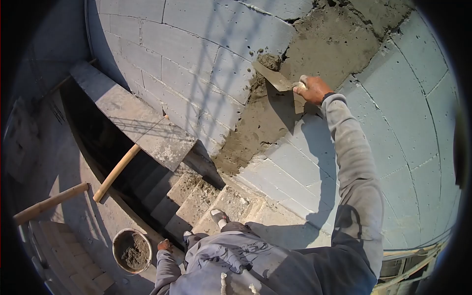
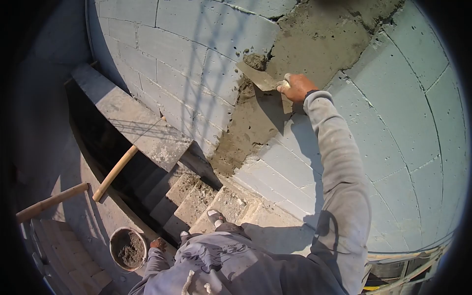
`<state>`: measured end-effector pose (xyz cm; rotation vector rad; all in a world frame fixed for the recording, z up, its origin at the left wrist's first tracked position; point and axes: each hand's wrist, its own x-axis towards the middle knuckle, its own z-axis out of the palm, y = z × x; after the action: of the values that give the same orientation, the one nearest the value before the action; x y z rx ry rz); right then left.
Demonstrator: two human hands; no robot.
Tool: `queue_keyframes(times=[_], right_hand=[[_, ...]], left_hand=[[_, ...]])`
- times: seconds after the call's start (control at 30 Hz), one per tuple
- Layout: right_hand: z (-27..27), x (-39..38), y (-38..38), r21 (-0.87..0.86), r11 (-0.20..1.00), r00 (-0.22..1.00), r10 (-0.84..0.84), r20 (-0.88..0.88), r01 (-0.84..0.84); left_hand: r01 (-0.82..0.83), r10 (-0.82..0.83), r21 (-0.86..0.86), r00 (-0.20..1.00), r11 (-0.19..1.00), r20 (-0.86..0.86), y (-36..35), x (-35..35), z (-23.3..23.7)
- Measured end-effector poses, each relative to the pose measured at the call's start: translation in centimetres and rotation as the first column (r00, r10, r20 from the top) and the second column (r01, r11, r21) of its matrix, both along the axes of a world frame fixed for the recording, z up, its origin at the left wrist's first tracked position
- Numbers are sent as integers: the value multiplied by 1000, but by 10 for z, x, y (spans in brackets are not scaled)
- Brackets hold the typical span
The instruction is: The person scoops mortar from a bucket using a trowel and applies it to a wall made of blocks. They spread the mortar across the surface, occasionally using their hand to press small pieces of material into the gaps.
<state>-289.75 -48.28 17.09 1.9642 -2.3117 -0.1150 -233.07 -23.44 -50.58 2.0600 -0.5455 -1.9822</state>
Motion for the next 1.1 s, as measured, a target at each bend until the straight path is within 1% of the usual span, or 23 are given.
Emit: queue_keyframes(times=[0.03,0.07,0.13,0.2,0.27,0.3,0.37,0.4,0.43,0.5,0.53,0.57,0.6,0.63,0.73,0.83,0.87,0.93,0.97,1.0,1.03,1.07,1.1], right_hand=[[9,0,3,-14,1000,1000,3,-2,-3],[15,-1,8,-11,1000,1000,5,-3,-5],[27,-1,15,-121,992,998,-30,51,36],[41,5,22,-97,995,1000,-29,-1,29],[43,8,28,-88,996,993,1,-116,-11],[39,9,32,-86,996,993,-4,-117,-6],[21,12,40,-209,974,973,35,-228,-84],[9,24,46,-231,968,971,38,-234,-94],[-6,36,52,-244,958,971,93,-222,-147],[-46,61,65,-262,927,955,219,-198,-267],[-65,80,74,-264,910,946,292,-141,-320],[-92,92,82,-328,844,904,417,-97,-424],[-119,105,89,-374,777,849,526,-55,-506],[-135,124,98,-341,771,816,578,21,-538],[-184,161,111,-396,675,578,738,349,-622],[-211,169,107,-274,673,434,683,588,-687],[-215,160,101,-285,664,417,689,593,-691],[-220,130,74,-393,684,315,670,673,-614],[-215,97,53,-342,774,287,546,787,-534],[-237,63,32,-325,932,-35,324,946,-161],[-278,33,35,-303,939,-56,298,953,-164],[-324,15,52,-127,989,9,127,992,79],[-345,14,56,7,950,49,-24,998,313]], left_hand=[[-238,236,123,971,963,31,-2,-13,29],[-263,263,106,965,959,12,-3,-18,17],[-262,263,74,965,962,-4,-14,-41,26],[-257,258,43,966,965,-20,-23,-51,25],[-25,22,-154,1000,988,-22,-45,-55,1],[93,-98,-249,995,964,-7,-55,-55,-16],[313,-321,-419,946,852,54,-59,-57,-34],[-18,-4,-204,994,979,-106,-68,-63,-15],[-14,-8,-205,995,979,-104,-72,-59,-1],[-231,206,-149,965,962,-164,-71,-52,17],[-224,196,-135,961,965,-194,-70,-39,8],[-217,186,-122,957,969,-223,-68,-24,-8],[-234,210,-113,959,966,-192,-63,-13,-5],[-251,236,-106,962,962,-139,-58,-4,6],[-283,283,-88,959,955,-11,-35,25,32],[-304,312,-106,947,947,76,-20,47,44],[-308,319,-116,942,944,100,-16,52,52],[-323,342,-138,929,936,142,-15,54,64],[-330,351,-144,923,933,160,-18,52,68],[-317,340,-141,923,938,179,-17,49,66],[-254,278,-128,934,959,224,-13,45,67],[312,-216,-187,888,931,407,-18,45,73],[751,-486,-156,554,641,676,-24,42,86]])
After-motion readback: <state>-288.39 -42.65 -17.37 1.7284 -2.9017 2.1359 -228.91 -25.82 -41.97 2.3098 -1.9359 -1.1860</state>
